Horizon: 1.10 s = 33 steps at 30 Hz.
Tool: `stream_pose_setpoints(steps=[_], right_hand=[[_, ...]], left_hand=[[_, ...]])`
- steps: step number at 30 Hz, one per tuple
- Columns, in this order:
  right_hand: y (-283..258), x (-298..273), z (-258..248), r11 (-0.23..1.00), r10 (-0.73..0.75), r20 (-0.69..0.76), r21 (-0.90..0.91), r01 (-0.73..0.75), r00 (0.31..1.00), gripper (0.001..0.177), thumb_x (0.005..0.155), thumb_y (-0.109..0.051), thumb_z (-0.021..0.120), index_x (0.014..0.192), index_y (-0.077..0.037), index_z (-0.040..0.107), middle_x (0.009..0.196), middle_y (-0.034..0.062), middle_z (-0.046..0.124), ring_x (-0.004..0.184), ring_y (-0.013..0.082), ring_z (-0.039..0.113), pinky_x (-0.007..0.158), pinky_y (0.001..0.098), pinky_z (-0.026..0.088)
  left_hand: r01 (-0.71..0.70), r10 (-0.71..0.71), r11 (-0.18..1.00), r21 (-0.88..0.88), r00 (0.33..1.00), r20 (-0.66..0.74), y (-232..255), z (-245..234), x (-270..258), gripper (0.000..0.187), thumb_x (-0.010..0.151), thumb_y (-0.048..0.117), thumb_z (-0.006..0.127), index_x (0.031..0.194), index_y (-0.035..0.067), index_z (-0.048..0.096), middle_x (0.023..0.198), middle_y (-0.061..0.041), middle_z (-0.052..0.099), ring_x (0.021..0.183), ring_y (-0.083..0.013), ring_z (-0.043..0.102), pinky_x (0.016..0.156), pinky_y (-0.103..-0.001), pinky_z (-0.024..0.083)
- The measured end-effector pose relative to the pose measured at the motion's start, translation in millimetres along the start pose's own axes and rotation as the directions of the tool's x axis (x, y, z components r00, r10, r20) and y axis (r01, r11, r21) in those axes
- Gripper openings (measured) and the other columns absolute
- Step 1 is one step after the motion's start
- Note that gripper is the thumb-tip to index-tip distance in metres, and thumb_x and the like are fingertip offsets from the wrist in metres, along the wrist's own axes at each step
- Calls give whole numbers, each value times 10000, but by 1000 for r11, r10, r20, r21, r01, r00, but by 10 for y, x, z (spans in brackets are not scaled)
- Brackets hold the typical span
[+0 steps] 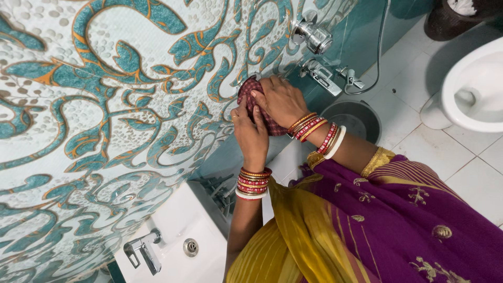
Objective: The person cleans several bathroom faucets and pipes using a small cloth.
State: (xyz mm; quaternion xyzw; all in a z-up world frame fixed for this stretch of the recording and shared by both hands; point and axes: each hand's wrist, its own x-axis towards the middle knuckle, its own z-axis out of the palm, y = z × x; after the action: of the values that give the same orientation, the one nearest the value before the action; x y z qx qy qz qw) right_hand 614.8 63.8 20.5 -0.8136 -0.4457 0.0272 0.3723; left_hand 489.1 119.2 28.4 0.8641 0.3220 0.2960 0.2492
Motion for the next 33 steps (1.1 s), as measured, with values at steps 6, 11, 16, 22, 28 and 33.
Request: stream_pose_setpoints(steps=[6, 11, 16, 22, 28, 33], right_hand=[[-41, -253, -36, 1000, -27, -91, -6, 27, 995, 512, 1040, -408, 578, 1339, 6, 533, 1156, 219, 613, 1056, 425, 611, 819, 494, 562], [-63, -475, -115, 999, -42, -60, -15, 41, 997, 606, 1024, -367, 589, 1457, 40, 467, 1186, 207, 588, 1088, 403, 579, 831, 473, 558], [-127, -514, -118, 986, -130, -119, -116, 116, 984, 623, 1000, -345, 603, 1479, 28, 467, 1309, 184, 584, 1122, 354, 556, 866, 439, 543], [-179, -294, -29, 958, -193, -132, -240, 157, 972, 620, 982, -393, 618, 1433, 21, 514, 1271, 169, 605, 1141, 339, 557, 876, 435, 547], [-111, -6, 57, 958, -174, -99, -248, 145, 980, 541, 985, -438, 612, 1211, 54, 626, 1081, 173, 648, 1111, 354, 604, 779, 438, 579], [7, 145, 82, 983, -87, 15, -161, 88, 996, 476, 1040, -447, 563, 988, 15, 663, 989, 208, 680, 976, 386, 664, 692, 469, 586]], left_hand=[[-50, 49, 997, -65, 999, -21, 5, -3, -226, 450, 1039, 178, 583, 1447, 0, 512, 1296, -266, 568, 1186, -437, 595, 1007, -472, 496], [-62, 60, 992, -112, 998, -23, -6, 20, -424, 451, 1033, 155, 605, 1446, 3, 509, 1328, -248, 588, 1235, -430, 588, 1060, -471, 473], [-4, 2, 987, -159, 1000, -12, -38, 50, -486, 489, 1033, 183, 598, 1470, -1, 480, 1340, -251, 573, 1221, -422, 592, 1051, -465, 474], [-37, 34, 992, -123, 999, -24, -127, 17, -248, 475, 1082, 234, 550, 1484, -5, 471, 1396, -258, 560, 1272, -445, 574, 1080, -477, 461], [-34, 36, 998, -52, 999, 41, -134, 17, 54, 482, 1076, 213, 510, 1502, -9, 466, 1339, -282, 551, 1212, -459, 577, 1042, -487, 474], [-44, 43, 998, 47, 999, 32, -126, 21, 180, 419, 1068, 215, 541, 1417, -17, 535, 1299, -308, 574, 1147, -479, 604, 966, -502, 506]])
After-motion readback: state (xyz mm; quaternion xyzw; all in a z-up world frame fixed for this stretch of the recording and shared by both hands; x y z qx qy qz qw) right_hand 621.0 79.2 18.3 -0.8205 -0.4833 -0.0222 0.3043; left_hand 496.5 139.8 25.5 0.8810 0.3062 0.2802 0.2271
